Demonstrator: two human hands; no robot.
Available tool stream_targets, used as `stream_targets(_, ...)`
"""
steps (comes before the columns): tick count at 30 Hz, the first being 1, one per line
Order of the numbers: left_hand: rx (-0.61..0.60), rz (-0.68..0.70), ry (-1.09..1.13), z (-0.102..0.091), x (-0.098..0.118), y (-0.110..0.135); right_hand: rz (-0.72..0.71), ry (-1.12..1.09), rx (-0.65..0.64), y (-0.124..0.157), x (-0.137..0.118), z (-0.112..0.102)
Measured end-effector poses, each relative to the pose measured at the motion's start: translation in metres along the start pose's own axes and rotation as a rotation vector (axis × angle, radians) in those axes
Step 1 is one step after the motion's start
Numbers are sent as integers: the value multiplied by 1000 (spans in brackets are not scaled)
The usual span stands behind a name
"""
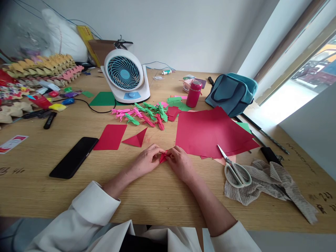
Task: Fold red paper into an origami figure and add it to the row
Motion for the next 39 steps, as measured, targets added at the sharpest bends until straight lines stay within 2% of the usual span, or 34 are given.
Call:
stream_targets(6, 5, 72, -39, -2, 5, -1, 14, 0, -49, 1, 3, 2)
stream_targets(11, -42, 111, -52, 0, 8, -1, -10, 19, -73, 1, -1, 1)
stream_targets(19, -93, 99, -58, 1, 10, 0, -6, 26, -110, 1, 1, 3)
stream_targets(29, -51, 64, 24, 2, 2, -1, 15, -60, -167, 3, 1, 0)
stream_targets(39, -82, 28, 54, 4, -2, -1, 20, -121, -238, 4, 3, -3)
Point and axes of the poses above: each hand's wrist, its own y-axis away from the middle knuckle, its own z-axis out of the palm, x = y × z, the point moved 8 cm from there along -y, towards the middle knuckle, and after that the axes turned 5 degrees about x, right-handed, at the moved point
